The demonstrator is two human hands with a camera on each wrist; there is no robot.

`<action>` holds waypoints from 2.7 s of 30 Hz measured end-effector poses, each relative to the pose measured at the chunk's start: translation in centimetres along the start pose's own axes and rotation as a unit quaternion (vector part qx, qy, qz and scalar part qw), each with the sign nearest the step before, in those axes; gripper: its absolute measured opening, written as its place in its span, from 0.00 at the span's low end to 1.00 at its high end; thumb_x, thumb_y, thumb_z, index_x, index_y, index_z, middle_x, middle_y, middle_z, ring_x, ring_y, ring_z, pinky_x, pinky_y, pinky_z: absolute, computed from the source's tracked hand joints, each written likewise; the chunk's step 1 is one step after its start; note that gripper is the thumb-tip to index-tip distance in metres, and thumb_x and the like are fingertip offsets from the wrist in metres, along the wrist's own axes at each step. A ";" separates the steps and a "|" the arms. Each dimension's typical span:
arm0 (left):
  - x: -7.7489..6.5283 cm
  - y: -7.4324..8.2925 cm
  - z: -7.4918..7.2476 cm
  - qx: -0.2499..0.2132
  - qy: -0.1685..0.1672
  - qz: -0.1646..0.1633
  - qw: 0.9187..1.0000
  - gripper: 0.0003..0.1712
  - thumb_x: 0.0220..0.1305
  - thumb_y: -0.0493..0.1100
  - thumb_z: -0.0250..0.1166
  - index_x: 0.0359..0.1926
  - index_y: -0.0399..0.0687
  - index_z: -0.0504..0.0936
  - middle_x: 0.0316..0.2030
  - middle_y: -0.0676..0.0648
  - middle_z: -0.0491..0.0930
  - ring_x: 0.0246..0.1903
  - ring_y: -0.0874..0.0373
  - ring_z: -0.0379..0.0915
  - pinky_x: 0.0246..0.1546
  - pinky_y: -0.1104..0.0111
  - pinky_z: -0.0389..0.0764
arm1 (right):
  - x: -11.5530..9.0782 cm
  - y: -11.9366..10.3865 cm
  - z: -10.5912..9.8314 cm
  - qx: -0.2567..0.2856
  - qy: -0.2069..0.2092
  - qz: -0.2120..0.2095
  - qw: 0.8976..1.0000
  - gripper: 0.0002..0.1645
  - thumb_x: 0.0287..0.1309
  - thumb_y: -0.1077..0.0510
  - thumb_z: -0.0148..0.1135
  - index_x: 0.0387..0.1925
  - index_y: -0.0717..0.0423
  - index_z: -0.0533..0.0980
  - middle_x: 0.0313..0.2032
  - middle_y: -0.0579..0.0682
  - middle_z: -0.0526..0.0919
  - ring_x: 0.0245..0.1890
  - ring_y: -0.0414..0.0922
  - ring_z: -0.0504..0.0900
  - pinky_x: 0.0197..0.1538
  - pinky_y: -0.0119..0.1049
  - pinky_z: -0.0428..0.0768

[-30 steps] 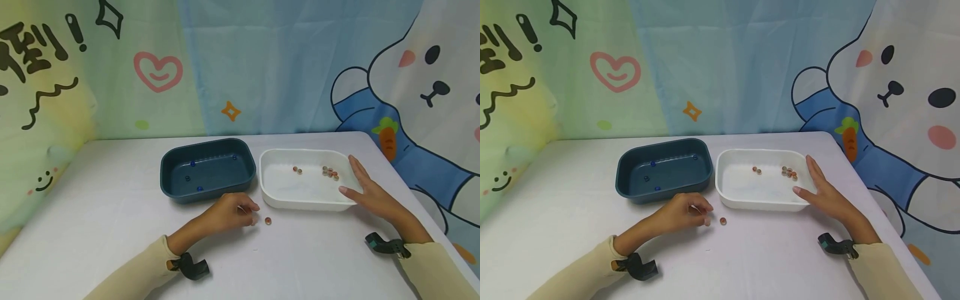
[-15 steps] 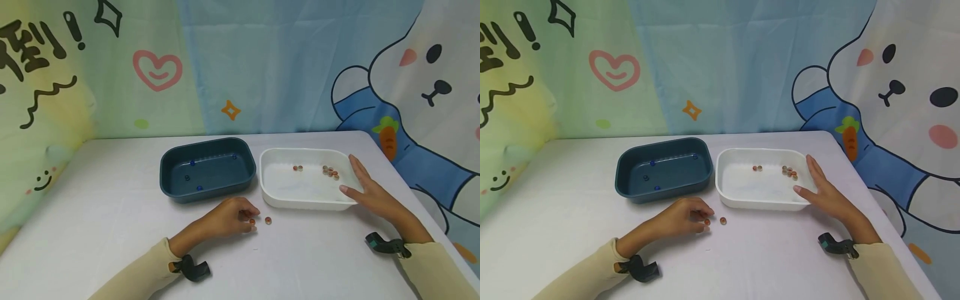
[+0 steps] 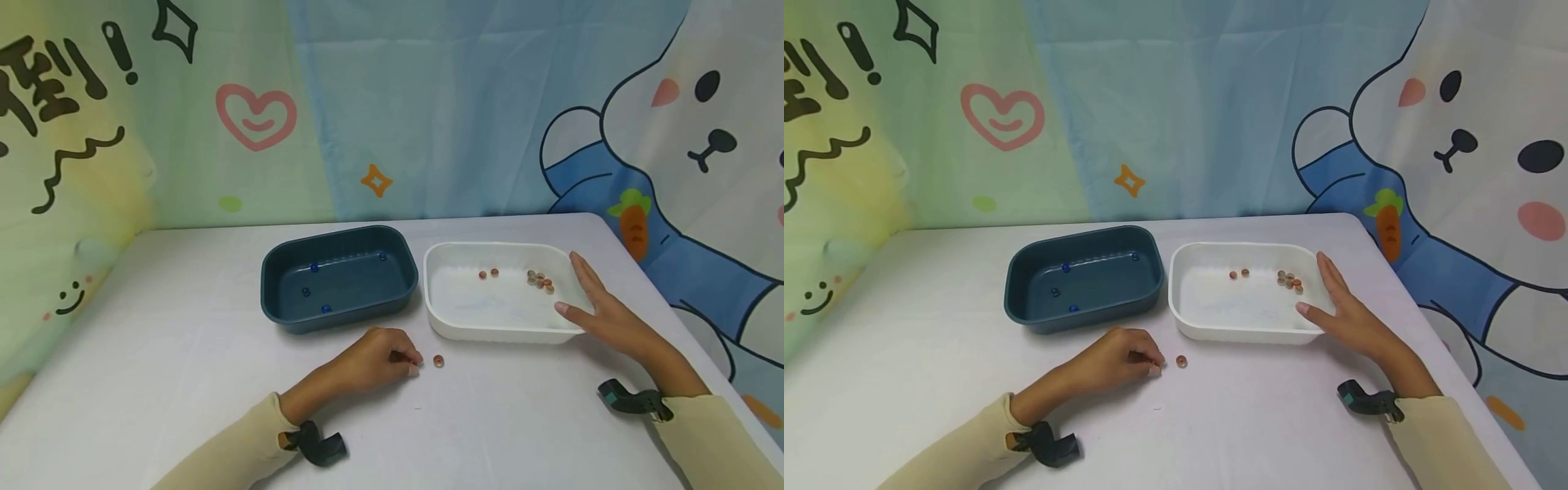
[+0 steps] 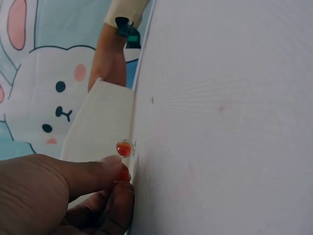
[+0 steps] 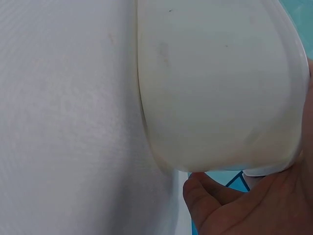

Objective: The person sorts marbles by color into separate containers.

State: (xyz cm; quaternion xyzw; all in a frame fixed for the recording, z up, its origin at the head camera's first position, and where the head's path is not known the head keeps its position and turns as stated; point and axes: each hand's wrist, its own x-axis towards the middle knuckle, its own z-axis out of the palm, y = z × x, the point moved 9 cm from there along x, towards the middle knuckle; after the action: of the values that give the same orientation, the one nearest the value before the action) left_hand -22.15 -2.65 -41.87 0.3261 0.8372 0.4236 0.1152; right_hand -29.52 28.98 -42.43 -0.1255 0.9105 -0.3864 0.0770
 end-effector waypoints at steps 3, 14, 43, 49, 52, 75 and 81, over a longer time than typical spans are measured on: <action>-0.1 0.2 -0.1 0.009 0.008 0.012 1.000 0.07 0.59 0.31 0.69 0.39 0.39 0.88 0.35 0.53 0.82 0.37 0.66 0.75 0.43 0.73 0.77 | 0.0 -0.1 0.0 -0.003 0.000 0.000 1.000 0.58 0.65 0.46 0.59 0.74 0.35 0.26 0.74 0.51 0.22 0.71 0.63 0.25 0.55 0.78 0.43; -0.1 0.0 -0.5 -0.005 0.036 -0.007 0.999 0.09 0.59 0.27 0.66 0.39 0.37 0.87 0.36 0.51 0.81 0.41 0.62 0.76 0.45 0.71 0.77 | -0.2 -0.1 0.1 -0.003 0.002 0.004 1.000 0.58 0.65 0.47 0.59 0.74 0.34 0.25 0.74 0.51 0.22 0.71 0.64 0.25 0.54 0.79 0.43; -0.2 -0.2 -2.5 -0.021 0.127 -0.035 0.991 0.09 0.57 0.24 0.65 0.37 0.35 0.88 0.37 0.51 0.80 0.41 0.60 0.76 0.43 0.71 0.79 | -0.1 -0.5 0.0 -0.004 0.001 0.005 1.000 0.58 0.64 0.44 0.59 0.74 0.35 0.26 0.74 0.51 0.21 0.71 0.63 0.25 0.52 0.80 0.45; 0.0 0.0 -2.3 -0.020 0.116 -0.032 0.993 0.09 0.56 0.25 0.66 0.37 0.36 0.88 0.37 0.51 0.81 0.41 0.59 0.76 0.43 0.70 0.78 | -0.2 -0.2 0.0 0.001 -0.002 0.007 1.000 0.58 0.65 0.45 0.59 0.74 0.32 0.26 0.74 0.48 0.21 0.71 0.63 0.25 0.52 0.80 0.44; 0.2 0.2 -2.3 -0.023 0.114 -0.027 0.993 0.09 0.57 0.25 0.66 0.38 0.36 0.88 0.37 0.51 0.81 0.41 0.59 0.76 0.42 0.71 0.78 | -0.2 -0.2 0.1 0.001 -0.004 0.008 1.000 0.57 0.65 0.45 0.59 0.74 0.32 0.26 0.74 0.48 0.21 0.71 0.63 0.25 0.52 0.80 0.44; 2.4 1.7 -4.3 -0.138 0.146 -0.022 0.979 0.07 0.59 0.27 0.65 0.39 0.32 0.86 0.39 0.44 0.83 0.39 0.59 0.79 0.42 0.70 0.81 | -0.1 -0.5 -0.1 -0.014 -0.001 0.002 1.000 0.60 0.62 0.44 0.61 0.74 0.35 0.26 0.74 0.50 0.22 0.72 0.64 0.27 0.52 0.79 0.48; 3.0 1.7 -4.8 -0.142 0.164 -0.044 0.975 0.08 0.59 0.30 0.67 0.41 0.34 0.86 0.39 0.48 0.84 0.36 0.61 0.79 0.39 0.71 0.81 | -0.2 -0.4 0.0 -0.015 0.000 0.003 1.000 0.60 0.62 0.44 0.61 0.74 0.35 0.26 0.74 0.50 0.22 0.72 0.64 0.27 0.52 0.79 0.47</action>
State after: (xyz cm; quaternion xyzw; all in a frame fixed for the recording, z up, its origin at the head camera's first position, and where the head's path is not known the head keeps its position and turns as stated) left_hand -25.94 -3.02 -37.31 0.1954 0.7897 0.5801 0.0400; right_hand -29.32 28.81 -42.12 -0.1239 0.9165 -0.3727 0.0767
